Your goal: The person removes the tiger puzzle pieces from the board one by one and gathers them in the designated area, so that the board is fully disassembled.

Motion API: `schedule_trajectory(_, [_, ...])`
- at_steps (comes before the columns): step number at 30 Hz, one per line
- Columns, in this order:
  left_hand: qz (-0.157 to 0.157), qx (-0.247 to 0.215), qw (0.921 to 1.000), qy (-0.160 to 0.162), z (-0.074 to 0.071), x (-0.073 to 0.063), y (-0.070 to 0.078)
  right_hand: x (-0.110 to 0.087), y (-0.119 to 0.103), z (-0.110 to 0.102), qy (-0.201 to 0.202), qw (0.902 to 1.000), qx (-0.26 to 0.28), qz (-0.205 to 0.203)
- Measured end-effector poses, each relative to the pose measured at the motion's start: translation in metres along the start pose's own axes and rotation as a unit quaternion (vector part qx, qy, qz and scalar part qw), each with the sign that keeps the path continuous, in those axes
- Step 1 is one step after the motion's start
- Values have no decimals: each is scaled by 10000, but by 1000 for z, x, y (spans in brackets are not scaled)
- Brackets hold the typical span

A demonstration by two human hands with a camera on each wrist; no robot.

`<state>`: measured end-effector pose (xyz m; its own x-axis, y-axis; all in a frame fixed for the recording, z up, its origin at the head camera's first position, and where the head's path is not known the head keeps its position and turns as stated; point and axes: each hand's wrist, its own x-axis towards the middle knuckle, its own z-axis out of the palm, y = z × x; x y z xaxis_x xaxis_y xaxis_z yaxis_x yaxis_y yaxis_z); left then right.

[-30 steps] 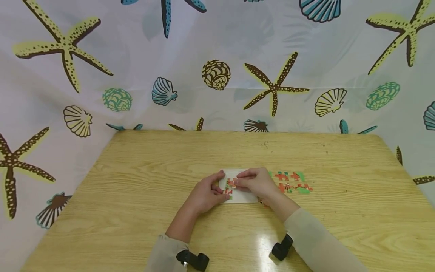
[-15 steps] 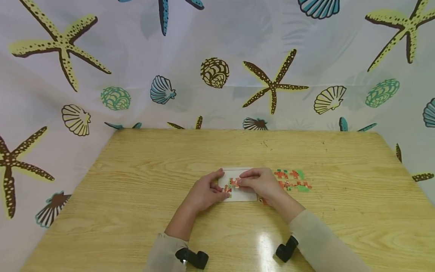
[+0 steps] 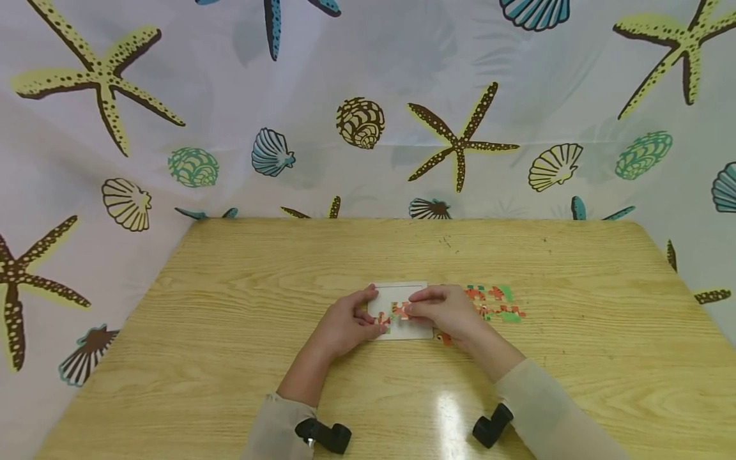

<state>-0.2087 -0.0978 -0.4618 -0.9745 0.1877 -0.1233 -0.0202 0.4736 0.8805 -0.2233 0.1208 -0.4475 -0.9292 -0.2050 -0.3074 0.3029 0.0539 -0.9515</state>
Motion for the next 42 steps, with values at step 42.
schedule_trajectory(42, [127,24,9999,-74,-1,-5,-1,-26,6,-40,-257,9990,-161,-329])
